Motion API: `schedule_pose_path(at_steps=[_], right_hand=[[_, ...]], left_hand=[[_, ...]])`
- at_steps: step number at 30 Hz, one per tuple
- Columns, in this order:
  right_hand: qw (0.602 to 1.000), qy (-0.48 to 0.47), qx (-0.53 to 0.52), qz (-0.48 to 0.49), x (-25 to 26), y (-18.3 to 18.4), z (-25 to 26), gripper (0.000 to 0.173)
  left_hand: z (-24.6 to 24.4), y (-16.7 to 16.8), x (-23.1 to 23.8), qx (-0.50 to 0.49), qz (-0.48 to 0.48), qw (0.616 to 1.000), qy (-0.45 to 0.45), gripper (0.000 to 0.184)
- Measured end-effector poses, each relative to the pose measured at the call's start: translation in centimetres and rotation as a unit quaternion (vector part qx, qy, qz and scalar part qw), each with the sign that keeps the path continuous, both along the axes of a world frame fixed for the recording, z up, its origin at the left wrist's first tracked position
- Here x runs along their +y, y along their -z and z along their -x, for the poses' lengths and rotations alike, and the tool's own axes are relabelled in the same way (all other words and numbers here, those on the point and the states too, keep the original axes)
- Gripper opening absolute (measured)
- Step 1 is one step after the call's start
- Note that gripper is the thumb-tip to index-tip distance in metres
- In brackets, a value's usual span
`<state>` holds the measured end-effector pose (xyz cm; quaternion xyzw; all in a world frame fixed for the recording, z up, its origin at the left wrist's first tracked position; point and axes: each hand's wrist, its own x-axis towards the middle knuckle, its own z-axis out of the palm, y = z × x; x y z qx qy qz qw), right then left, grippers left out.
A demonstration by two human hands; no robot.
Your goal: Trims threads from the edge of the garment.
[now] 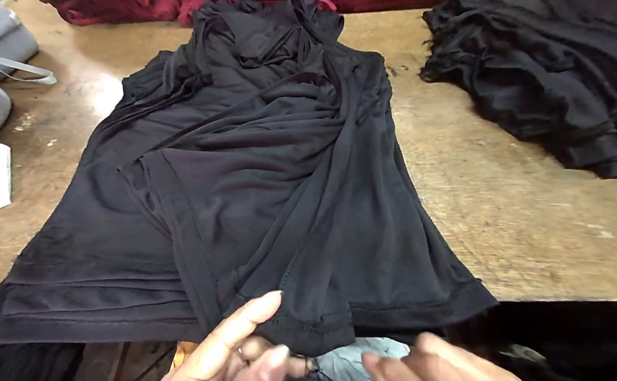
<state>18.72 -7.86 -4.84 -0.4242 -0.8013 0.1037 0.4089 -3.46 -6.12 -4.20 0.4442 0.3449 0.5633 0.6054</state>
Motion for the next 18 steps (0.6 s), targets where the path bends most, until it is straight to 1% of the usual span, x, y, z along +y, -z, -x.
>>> schedule_pose_path(at_steps=[2,4,8,14,18], right_hand=[[0.998,0.048,-0.031,-0.005,0.5,0.1,0.1,0.037],[0.996,0.070,-0.052,-0.016,0.9,0.4,0.3,0.038],[0.995,0.078,-0.058,-0.030,0.9,0.7,0.7,0.037],[0.992,0.105,-0.047,-0.048,1.2,1.2,1.4,0.035],[0.993,0.097,-0.054,-0.046,1.4,1.2,1.5,0.036]], left_hand=[[-0.1,0.0,-0.1,0.012,-0.007,1.000,-0.014,0.028],[-0.2,-0.2,-0.2,0.033,-0.013,0.999,-0.028,0.030],[-0.4,-0.5,-0.5,0.041,-0.019,0.999,-0.018,0.040],[-0.9,-0.4,-0.7,0.026,-0.025,0.999,-0.012,0.048],[-1.1,-0.5,-0.7,0.008,-0.009,1.000,-0.013,0.051]])
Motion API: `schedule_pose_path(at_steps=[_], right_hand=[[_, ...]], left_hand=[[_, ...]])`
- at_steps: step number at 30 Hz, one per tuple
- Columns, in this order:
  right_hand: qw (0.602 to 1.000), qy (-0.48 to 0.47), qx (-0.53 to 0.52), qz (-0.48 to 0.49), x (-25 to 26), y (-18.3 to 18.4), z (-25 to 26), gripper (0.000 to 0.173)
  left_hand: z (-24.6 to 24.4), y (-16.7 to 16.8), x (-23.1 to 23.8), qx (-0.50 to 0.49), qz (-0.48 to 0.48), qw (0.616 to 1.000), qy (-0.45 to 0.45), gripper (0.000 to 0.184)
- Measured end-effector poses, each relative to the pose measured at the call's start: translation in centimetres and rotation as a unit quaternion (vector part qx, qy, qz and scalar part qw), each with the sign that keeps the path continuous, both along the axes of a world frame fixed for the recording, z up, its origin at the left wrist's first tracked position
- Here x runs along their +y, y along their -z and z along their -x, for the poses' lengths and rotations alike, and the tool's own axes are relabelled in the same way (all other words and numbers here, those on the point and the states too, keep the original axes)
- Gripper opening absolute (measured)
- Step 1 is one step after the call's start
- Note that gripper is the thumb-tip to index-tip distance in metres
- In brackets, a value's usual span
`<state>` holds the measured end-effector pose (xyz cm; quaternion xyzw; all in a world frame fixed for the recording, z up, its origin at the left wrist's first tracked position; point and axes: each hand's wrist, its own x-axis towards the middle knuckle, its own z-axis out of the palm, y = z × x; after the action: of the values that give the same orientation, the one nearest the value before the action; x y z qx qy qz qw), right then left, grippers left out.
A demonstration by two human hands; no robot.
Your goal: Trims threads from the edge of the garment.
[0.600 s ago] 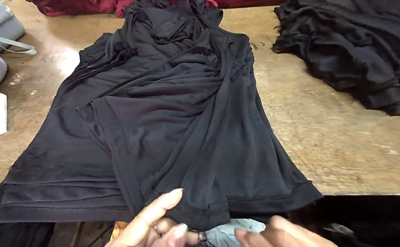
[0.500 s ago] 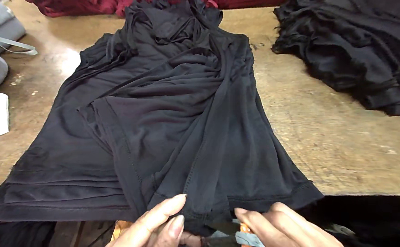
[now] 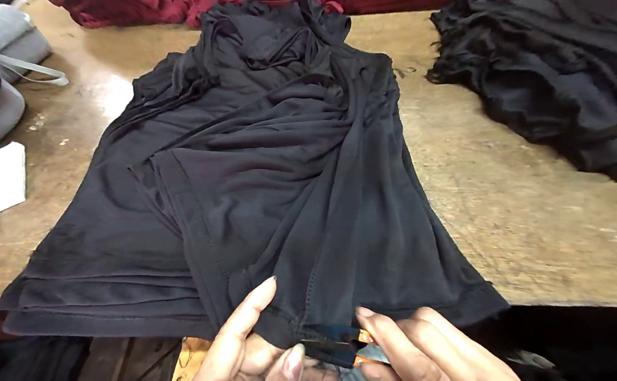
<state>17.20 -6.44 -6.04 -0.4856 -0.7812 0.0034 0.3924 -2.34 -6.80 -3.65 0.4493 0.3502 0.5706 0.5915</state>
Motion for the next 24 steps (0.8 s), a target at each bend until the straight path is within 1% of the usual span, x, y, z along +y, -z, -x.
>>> schedule_pose_path(at_steps=[3,8,10,14,17,19,24], right_hand=[[1.000,0.001,-0.012,-0.008,0.1,0.1,0.0,0.037],[1.000,0.002,-0.013,-0.013,0.0,0.3,-0.3,0.031],[1.000,-0.013,0.000,-0.001,-0.1,0.1,-0.7,0.030],[0.997,-0.069,0.015,0.006,-0.9,-0.5,-1.9,0.032],[0.999,-0.032,-0.004,0.017,-1.0,-0.3,-2.1,0.035],[1.000,-0.014,-0.013,0.016,-0.9,0.1,-2.1,0.036],[1.000,-0.011,-0.018,0.012,-0.6,0.2,-2.1,0.037]], left_hand=[[-0.1,-0.2,-0.1,-0.023,0.040,0.999,0.002,0.049],[0.0,-0.3,-0.2,-0.052,0.085,0.995,0.000,0.047],[-0.1,-0.4,-0.1,-0.064,0.104,0.993,-0.002,0.046],[0.0,-0.3,0.2,-0.067,0.081,0.994,-0.011,0.048],[0.0,-0.3,0.2,-0.066,0.078,0.995,-0.004,0.048],[-0.1,-0.4,0.1,-0.074,0.093,0.993,0.002,0.046],[0.0,-0.5,0.0,-0.093,0.116,0.989,0.002,0.044]])
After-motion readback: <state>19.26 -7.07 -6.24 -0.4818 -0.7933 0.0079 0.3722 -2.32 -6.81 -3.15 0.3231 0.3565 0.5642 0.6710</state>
